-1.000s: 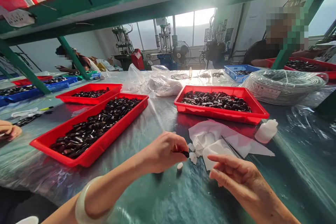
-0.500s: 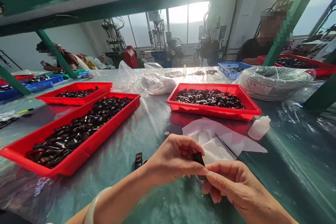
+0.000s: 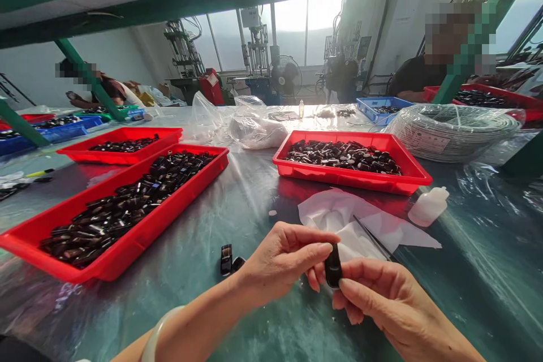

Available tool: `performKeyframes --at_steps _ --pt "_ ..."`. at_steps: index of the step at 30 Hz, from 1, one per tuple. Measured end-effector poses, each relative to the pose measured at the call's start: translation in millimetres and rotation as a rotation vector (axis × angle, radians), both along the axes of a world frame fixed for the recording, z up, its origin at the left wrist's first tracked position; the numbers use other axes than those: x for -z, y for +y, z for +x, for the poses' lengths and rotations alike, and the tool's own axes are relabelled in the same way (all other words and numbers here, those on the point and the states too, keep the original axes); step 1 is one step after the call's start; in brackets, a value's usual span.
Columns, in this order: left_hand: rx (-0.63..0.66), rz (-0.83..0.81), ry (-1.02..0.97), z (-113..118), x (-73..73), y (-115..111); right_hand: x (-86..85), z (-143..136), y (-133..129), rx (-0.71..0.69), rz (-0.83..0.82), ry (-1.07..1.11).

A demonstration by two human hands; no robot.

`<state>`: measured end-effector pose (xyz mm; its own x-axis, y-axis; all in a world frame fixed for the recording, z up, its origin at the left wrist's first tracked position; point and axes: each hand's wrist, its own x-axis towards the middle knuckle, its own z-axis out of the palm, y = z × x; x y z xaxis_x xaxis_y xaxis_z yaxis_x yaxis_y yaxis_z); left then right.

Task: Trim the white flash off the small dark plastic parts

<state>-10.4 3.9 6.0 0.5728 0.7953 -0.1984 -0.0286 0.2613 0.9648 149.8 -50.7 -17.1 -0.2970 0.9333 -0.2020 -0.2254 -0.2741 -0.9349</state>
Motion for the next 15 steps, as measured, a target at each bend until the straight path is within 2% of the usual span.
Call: performKeyframes --at_steps 8,10,15 --pt "-0.042 0.093 0.055 -1.6 2.2 0.2 -0.7 -2.9 -5.5 0.181 0.065 -0.068" --pt "-0.044 0.136 0.079 -2.2 0.9 0.1 -1.2 -0.4 -5.2 0.149 0.074 -0.074" --pt "-0.025 0.157 0.093 -1.8 -1.9 -2.8 -4.2 5.8 -2.8 -0.027 0.036 -0.048"
